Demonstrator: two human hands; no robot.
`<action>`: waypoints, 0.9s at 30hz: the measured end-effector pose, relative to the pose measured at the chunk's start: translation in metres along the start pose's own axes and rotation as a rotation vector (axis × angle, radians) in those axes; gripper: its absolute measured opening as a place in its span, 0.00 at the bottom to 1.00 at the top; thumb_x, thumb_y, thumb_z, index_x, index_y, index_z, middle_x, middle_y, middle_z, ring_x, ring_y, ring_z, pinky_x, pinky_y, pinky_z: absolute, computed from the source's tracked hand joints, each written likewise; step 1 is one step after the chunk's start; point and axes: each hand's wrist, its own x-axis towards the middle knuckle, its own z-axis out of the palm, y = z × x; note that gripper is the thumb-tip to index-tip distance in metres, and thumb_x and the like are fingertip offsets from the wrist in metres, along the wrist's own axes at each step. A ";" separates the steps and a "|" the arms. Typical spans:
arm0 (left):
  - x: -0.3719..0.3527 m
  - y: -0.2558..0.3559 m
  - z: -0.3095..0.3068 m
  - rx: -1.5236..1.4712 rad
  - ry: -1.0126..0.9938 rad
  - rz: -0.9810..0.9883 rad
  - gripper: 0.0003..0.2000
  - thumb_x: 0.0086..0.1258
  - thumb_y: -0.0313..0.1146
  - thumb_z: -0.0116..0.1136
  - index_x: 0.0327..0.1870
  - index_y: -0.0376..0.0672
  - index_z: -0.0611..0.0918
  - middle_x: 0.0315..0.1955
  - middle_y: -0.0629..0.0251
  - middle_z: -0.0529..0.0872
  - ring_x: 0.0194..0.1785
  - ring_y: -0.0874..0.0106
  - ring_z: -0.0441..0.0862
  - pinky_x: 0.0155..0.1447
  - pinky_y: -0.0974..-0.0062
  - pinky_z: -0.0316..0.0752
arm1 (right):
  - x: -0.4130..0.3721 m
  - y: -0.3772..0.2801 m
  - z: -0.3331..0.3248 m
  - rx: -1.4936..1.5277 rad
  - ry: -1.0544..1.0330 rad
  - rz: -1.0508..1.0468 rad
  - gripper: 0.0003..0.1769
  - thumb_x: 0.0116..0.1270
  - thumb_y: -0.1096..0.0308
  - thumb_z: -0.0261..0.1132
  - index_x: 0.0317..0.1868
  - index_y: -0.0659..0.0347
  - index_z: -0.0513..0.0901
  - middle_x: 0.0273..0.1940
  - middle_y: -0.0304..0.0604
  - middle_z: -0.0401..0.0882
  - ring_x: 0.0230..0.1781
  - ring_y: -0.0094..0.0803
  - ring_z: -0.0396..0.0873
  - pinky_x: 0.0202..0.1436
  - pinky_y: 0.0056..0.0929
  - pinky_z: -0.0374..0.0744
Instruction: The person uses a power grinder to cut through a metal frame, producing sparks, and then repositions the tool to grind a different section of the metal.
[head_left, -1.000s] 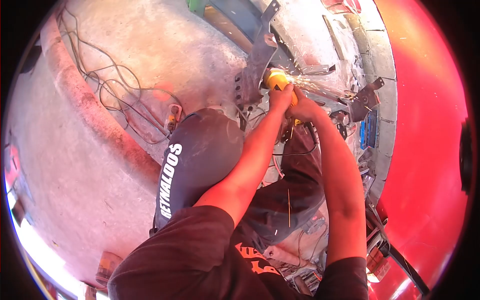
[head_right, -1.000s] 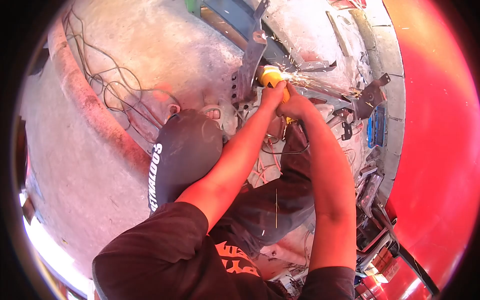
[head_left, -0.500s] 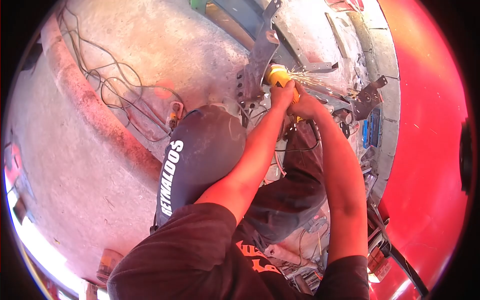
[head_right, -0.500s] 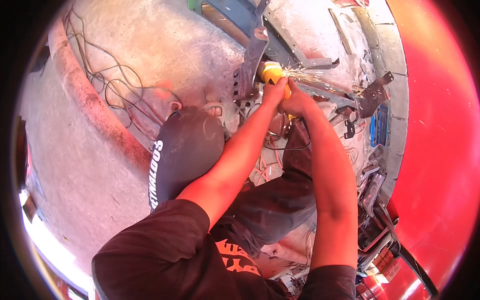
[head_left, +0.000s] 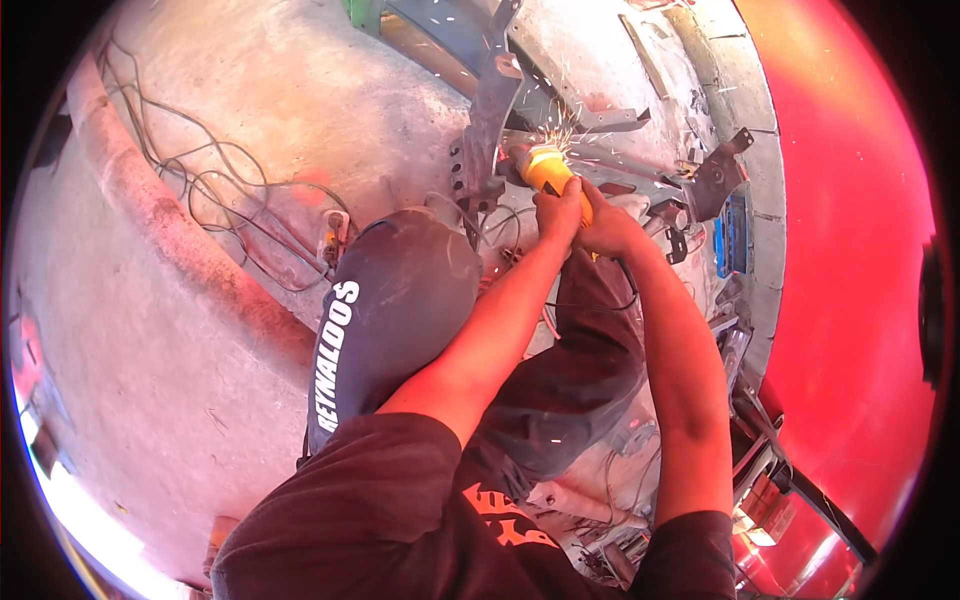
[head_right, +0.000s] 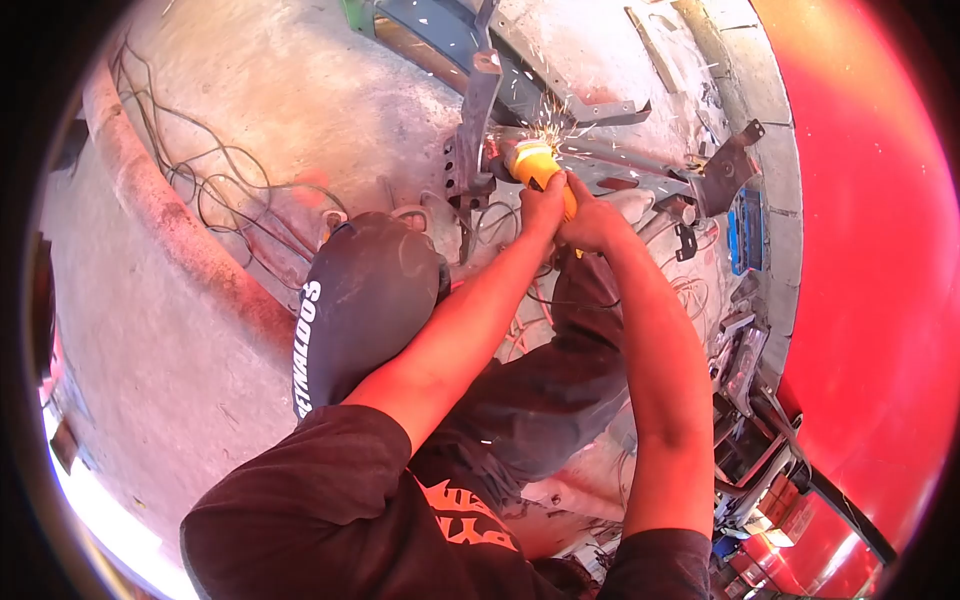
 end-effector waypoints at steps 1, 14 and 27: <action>0.001 -0.001 -0.001 0.021 0.005 0.003 0.45 0.67 0.58 0.68 0.62 0.17 0.67 0.56 0.30 0.82 0.57 0.45 0.86 0.60 0.58 0.82 | -0.002 -0.002 0.000 0.001 -0.015 0.009 0.66 0.49 0.55 0.75 0.87 0.47 0.47 0.64 0.65 0.80 0.64 0.55 0.82 0.64 0.43 0.80; 0.010 -0.006 0.005 -0.087 0.003 -0.009 0.44 0.67 0.58 0.68 0.60 0.16 0.69 0.54 0.30 0.83 0.56 0.47 0.87 0.58 0.60 0.82 | -0.012 -0.023 -0.023 -0.141 -0.055 0.036 0.66 0.47 0.60 0.72 0.87 0.48 0.46 0.61 0.64 0.83 0.65 0.55 0.81 0.70 0.43 0.78; 0.014 -0.012 0.009 -0.227 -0.004 -0.004 0.42 0.69 0.54 0.68 0.60 0.15 0.70 0.54 0.31 0.84 0.55 0.48 0.87 0.57 0.60 0.82 | -0.011 -0.023 -0.025 -0.179 -0.044 0.018 0.65 0.48 0.61 0.72 0.87 0.47 0.49 0.62 0.64 0.82 0.66 0.55 0.80 0.71 0.43 0.77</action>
